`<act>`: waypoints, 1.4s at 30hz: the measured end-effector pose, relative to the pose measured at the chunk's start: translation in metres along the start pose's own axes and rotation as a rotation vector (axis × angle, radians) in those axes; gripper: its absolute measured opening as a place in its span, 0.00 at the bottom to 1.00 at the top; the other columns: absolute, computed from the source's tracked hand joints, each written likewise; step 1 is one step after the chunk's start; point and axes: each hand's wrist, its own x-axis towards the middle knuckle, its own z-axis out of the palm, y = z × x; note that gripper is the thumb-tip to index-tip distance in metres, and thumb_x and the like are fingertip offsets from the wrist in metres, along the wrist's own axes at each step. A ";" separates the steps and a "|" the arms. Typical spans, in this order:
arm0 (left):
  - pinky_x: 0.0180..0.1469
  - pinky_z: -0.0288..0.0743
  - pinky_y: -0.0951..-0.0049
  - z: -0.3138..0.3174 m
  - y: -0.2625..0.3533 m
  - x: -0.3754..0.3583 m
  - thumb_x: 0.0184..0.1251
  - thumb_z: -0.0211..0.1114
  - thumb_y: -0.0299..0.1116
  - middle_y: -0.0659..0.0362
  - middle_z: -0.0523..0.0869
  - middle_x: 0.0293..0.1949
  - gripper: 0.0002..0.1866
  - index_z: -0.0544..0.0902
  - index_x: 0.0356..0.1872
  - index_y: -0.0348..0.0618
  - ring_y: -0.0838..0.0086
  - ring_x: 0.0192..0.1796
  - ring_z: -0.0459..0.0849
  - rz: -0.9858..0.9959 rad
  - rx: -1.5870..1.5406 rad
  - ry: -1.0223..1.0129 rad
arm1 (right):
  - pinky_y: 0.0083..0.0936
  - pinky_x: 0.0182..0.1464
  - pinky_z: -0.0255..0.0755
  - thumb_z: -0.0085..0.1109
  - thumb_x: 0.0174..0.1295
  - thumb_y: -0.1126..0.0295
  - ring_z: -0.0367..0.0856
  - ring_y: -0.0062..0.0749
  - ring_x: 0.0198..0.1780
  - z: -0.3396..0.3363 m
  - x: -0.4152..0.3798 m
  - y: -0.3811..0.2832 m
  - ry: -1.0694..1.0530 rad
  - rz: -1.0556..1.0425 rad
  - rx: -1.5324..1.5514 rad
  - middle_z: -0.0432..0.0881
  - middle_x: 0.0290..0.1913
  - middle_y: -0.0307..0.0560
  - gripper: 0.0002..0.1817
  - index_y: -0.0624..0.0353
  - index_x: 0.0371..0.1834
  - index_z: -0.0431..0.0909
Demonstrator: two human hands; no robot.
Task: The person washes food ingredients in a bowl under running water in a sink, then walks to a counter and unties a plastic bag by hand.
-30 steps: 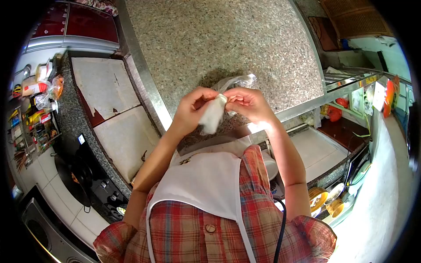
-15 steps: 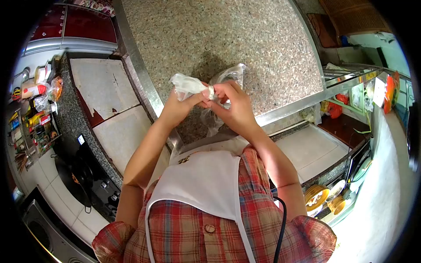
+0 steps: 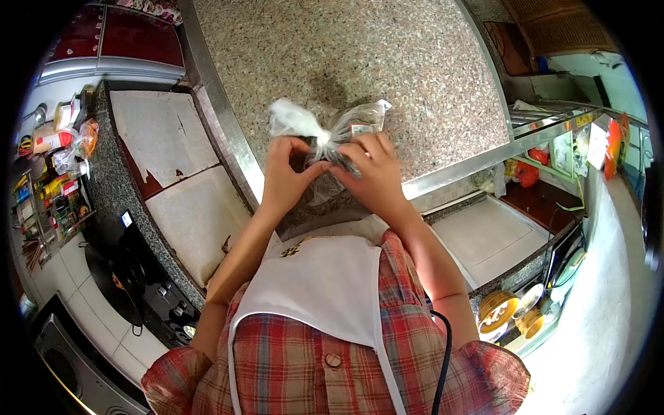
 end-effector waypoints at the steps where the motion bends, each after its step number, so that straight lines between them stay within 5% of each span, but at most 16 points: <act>1: 0.41 0.70 0.66 -0.002 0.002 0.000 0.56 0.68 0.36 0.57 0.79 0.26 0.11 0.78 0.31 0.39 0.65 0.36 0.77 0.034 0.126 -0.050 | 0.34 0.43 0.67 0.68 0.40 0.72 0.72 0.41 0.42 0.007 0.001 -0.001 -0.019 -0.029 -0.106 0.73 0.36 0.43 0.16 0.55 0.33 0.74; 6: 0.37 0.67 0.67 -0.001 0.013 0.001 0.63 0.61 0.34 0.54 0.76 0.25 0.10 0.76 0.29 0.37 0.66 0.30 0.73 0.071 0.017 -0.042 | 0.32 0.38 0.68 0.66 0.43 0.70 0.73 0.38 0.38 0.008 0.007 0.004 0.003 -0.133 -0.298 0.72 0.28 0.40 0.11 0.54 0.28 0.72; 8: 0.36 0.66 0.67 -0.005 0.027 -0.004 0.67 0.55 0.33 0.54 0.74 0.24 0.10 0.76 0.30 0.35 0.65 0.29 0.71 -0.128 -0.246 -0.188 | 0.34 0.36 0.68 0.64 0.44 0.72 0.74 0.39 0.36 -0.001 0.010 -0.001 -0.003 -0.100 -0.211 0.72 0.26 0.41 0.10 0.55 0.27 0.71; 12: 0.37 0.66 0.68 -0.002 0.035 -0.002 0.70 0.52 0.34 0.53 0.72 0.24 0.12 0.76 0.31 0.35 0.64 0.29 0.70 -0.123 -0.364 -0.165 | 0.34 0.34 0.68 0.64 0.45 0.77 0.74 0.42 0.31 -0.012 0.014 -0.011 0.009 -0.022 0.104 0.74 0.29 0.44 0.10 0.57 0.28 0.72; 14: 0.38 0.65 0.68 0.005 0.027 0.001 0.70 0.51 0.34 0.53 0.72 0.24 0.12 0.76 0.32 0.35 0.64 0.31 0.70 0.128 -0.274 -0.111 | 0.36 0.34 0.70 0.62 0.47 0.74 0.75 0.43 0.31 -0.018 0.014 -0.020 -0.025 0.056 0.151 0.72 0.26 0.44 0.09 0.57 0.28 0.71; 17: 0.40 0.64 0.69 0.006 0.034 0.002 0.71 0.50 0.34 0.52 0.72 0.25 0.13 0.75 0.32 0.35 0.63 0.33 0.70 0.147 -0.220 -0.167 | 0.36 0.35 0.71 0.62 0.47 0.72 0.76 0.42 0.32 -0.005 0.011 -0.009 -0.085 -0.080 -0.050 0.73 0.27 0.45 0.09 0.57 0.29 0.71; 21: 0.25 0.60 0.73 0.001 0.040 0.005 0.66 0.58 0.35 0.59 0.66 0.15 0.16 0.74 0.22 0.34 0.79 0.22 0.64 -0.024 -0.300 -0.303 | 0.35 0.31 0.72 0.62 0.48 0.70 0.76 0.43 0.30 -0.009 0.013 -0.010 -0.033 -0.090 -0.166 0.73 0.26 0.45 0.09 0.56 0.28 0.71; 24: 0.19 0.55 0.73 0.005 0.048 0.009 0.63 0.61 0.34 0.63 0.61 0.12 0.17 0.72 0.18 0.34 0.83 0.19 0.59 -0.045 -0.293 -0.223 | 0.36 0.27 0.73 0.61 0.47 0.70 0.77 0.44 0.26 -0.013 0.022 -0.011 -0.007 -0.034 -0.221 0.73 0.26 0.46 0.09 0.56 0.28 0.70; 33: 0.19 0.60 0.67 -0.001 0.050 -0.020 0.55 0.61 0.29 0.49 0.69 0.13 0.11 0.72 0.18 0.35 0.73 0.15 0.64 -0.063 -0.082 -0.225 | 0.41 0.27 0.67 0.53 0.44 0.82 0.75 0.50 0.28 -0.014 0.042 0.039 0.028 0.285 -0.291 0.73 0.26 0.48 0.10 0.57 0.28 0.67; 37: 0.22 0.60 0.72 -0.010 0.029 -0.014 0.54 0.62 0.25 0.55 0.65 0.15 0.11 0.68 0.18 0.38 0.76 0.19 0.64 -0.024 -0.074 -0.177 | 0.33 0.28 0.69 0.56 0.44 0.82 0.75 0.42 0.26 -0.028 0.040 0.049 -0.076 0.222 -0.027 0.74 0.26 0.47 0.10 0.58 0.29 0.70; 38: 0.24 0.60 0.75 -0.011 0.027 -0.008 0.52 0.64 0.22 0.59 0.65 0.18 0.13 0.67 0.18 0.39 0.79 0.22 0.64 0.002 -0.138 -0.108 | 0.27 0.30 0.69 0.58 0.43 0.81 0.73 0.33 0.25 -0.032 0.039 0.043 -0.097 0.259 -0.060 0.74 0.25 0.45 0.10 0.59 0.29 0.71; 39: 0.28 0.63 0.75 -0.018 0.021 0.000 0.50 0.68 0.22 0.61 0.71 0.23 0.10 0.72 0.23 0.40 0.76 0.26 0.68 0.017 -0.103 -0.090 | 0.27 0.30 0.69 0.58 0.43 0.81 0.73 0.33 0.25 -0.036 0.038 0.031 -0.099 0.259 -0.062 0.74 0.25 0.45 0.10 0.59 0.29 0.71; 42: 0.33 0.66 0.72 -0.030 0.044 0.014 0.48 0.71 0.25 0.61 0.75 0.29 0.10 0.77 0.29 0.44 0.70 0.31 0.72 0.242 0.135 0.196 | 0.21 0.27 0.70 0.61 0.45 0.77 0.76 0.22 0.25 -0.037 0.035 0.010 -0.196 0.519 0.210 0.76 0.25 0.44 0.10 0.64 0.30 0.70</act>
